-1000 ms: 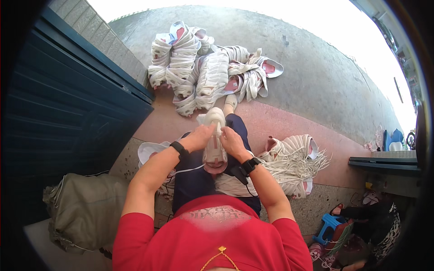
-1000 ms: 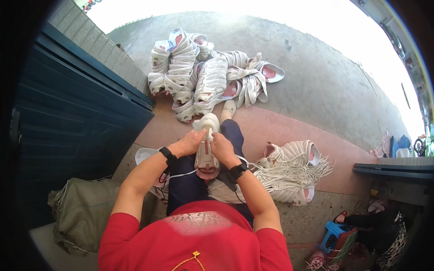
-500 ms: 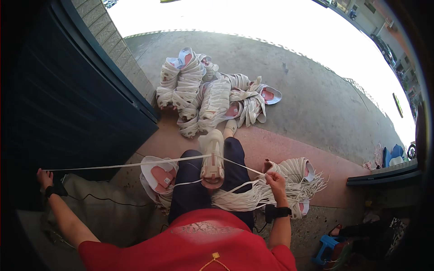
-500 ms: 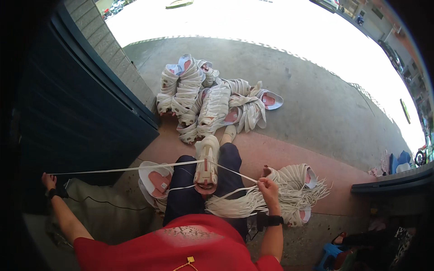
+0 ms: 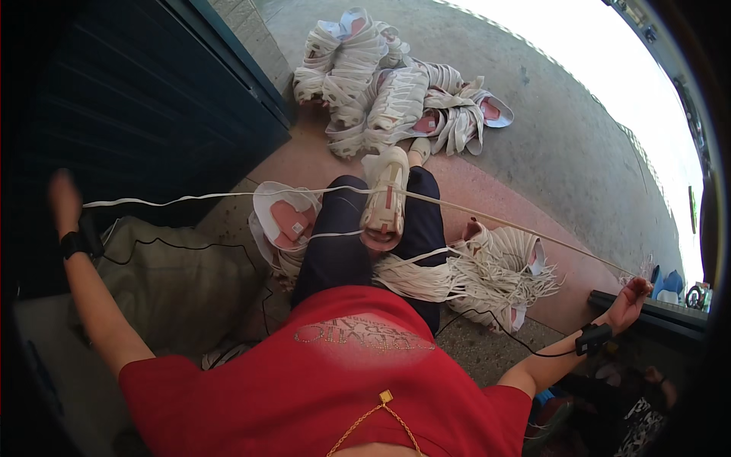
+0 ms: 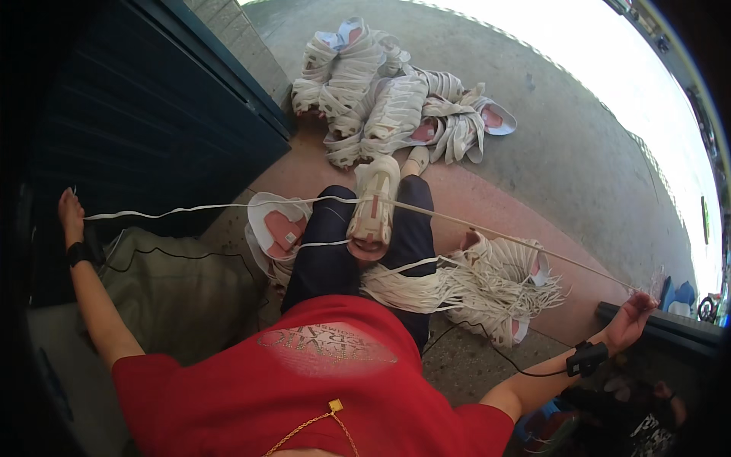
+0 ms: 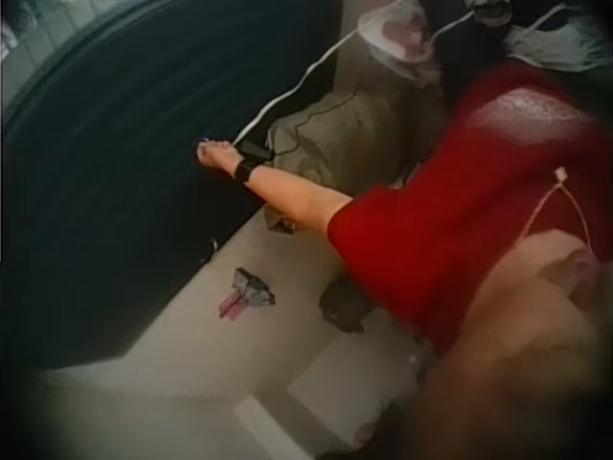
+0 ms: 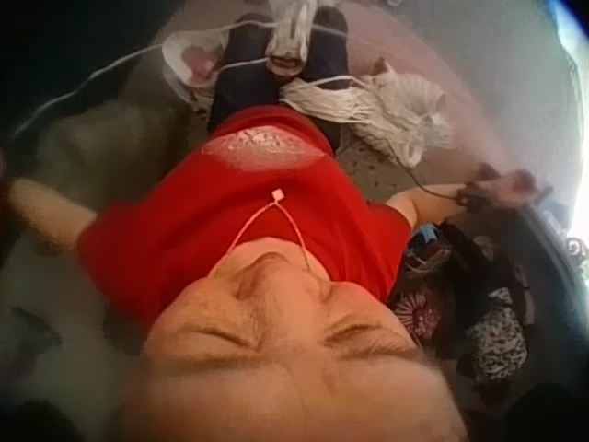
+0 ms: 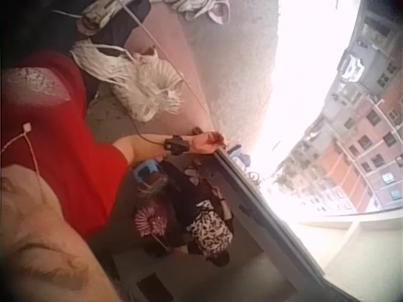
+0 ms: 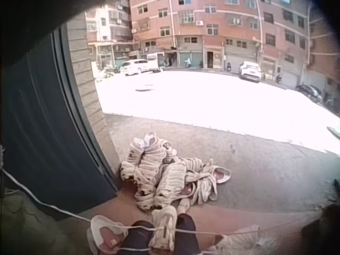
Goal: The person is threading and tying laces or cords through the upper components of shoes.
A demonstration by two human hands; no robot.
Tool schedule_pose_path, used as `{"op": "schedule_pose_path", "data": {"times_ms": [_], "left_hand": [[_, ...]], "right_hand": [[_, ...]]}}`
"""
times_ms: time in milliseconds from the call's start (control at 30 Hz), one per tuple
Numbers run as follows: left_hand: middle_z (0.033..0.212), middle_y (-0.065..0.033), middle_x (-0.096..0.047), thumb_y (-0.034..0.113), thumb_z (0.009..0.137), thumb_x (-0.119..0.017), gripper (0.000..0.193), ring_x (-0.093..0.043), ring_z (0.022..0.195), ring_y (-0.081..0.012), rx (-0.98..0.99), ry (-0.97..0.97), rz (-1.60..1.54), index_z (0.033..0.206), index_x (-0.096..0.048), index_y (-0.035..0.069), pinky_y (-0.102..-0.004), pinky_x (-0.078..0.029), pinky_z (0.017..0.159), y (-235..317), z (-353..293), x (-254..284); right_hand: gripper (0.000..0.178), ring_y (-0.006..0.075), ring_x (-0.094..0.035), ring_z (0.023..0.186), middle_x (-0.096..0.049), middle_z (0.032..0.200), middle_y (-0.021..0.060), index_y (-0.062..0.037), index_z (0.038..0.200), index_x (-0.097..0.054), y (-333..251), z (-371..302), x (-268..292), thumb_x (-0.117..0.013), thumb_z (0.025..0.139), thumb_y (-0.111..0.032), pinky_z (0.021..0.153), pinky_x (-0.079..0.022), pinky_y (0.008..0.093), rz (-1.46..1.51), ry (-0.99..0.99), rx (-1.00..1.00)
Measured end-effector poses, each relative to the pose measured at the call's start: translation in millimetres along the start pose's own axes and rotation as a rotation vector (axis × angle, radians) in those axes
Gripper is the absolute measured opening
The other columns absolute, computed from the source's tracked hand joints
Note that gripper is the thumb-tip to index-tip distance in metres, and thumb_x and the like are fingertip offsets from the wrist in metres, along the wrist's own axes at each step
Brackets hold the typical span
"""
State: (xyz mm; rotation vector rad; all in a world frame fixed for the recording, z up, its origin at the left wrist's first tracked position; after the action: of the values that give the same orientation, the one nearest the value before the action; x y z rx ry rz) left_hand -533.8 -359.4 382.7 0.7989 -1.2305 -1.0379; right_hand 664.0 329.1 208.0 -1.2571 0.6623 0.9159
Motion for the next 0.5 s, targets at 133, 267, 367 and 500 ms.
{"op": "schedule_pose_path", "data": {"times_ms": [133, 267, 367, 500], "left_hand": [[0.083, -0.0006, -0.057, 0.019, 0.097, -0.065, 0.033, -0.049, 0.061, -0.0060, 0.172, -0.491, 0.013, 0.124, -0.057, 0.002, -0.0211, -0.038, 0.051, -50, -111, -218], [0.093, -0.0067, -0.068, 0.011, 0.095, -0.065, 0.037, -0.064, 0.067, -0.0091, 0.383, -1.044, 0.083, 0.128, -0.056, -0.003, -0.0207, -0.051, 0.057, -80, -296, -404], [0.089, -0.0076, -0.069, 0.008, 0.091, -0.066, 0.033, -0.063, 0.064, -0.0101, 0.404, -1.370, 0.187, 0.121, -0.059, -0.004, -0.0226, -0.049, 0.055, -75, -411, -481], [0.091, -0.0076, -0.068, 0.015, 0.098, -0.061, 0.021, -0.065, 0.070, -0.0109, 0.410, -1.646, 0.226, 0.111, -0.062, -0.002, -0.0230, -0.052, 0.059, -102, -504, -540]], "right_hand": [[0.033, 0.0312, -0.055, 0.129, -0.057, 0.136, 0.0232, 0.0095, 0.134, -0.048, 69, 8, -58, -0.047, 0.103, -0.001, 0.118, -0.038, 0.0445, -0.433, 0.030, 0.075], [0.024, 0.0313, -0.057, 0.118, -0.062, 0.123, 0.0184, 0.0026, 0.119, -0.060, 242, -27, -84, -0.057, 0.097, -0.005, 0.107, -0.042, 0.0417, -1.146, -0.095, 0.032], [0.018, 0.0313, -0.059, 0.110, -0.066, 0.114, 0.0148, -0.0026, 0.108, -0.069, 371, -79, -96, -0.064, 0.092, -0.008, 0.098, -0.045, 0.0396, -1.599, -0.559, 0.071], [0.014, 0.0324, -0.063, 0.103, -0.070, 0.101, 0.0135, -0.0063, 0.099, -0.075, 477, -141, -102, -0.067, 0.089, -0.011, 0.092, -0.048, 0.0408, -1.417, -0.795, -0.505]]}}
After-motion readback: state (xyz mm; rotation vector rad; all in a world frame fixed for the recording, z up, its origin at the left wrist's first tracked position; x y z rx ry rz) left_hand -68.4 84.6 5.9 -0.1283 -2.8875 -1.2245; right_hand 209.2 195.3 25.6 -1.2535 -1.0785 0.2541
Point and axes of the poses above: each hand's wrist, its own z-axis towards the middle knuckle, its own x-axis out of the back of the hand, y = z × x, the point moved 3 cm from there along z, towards the middle knuckle
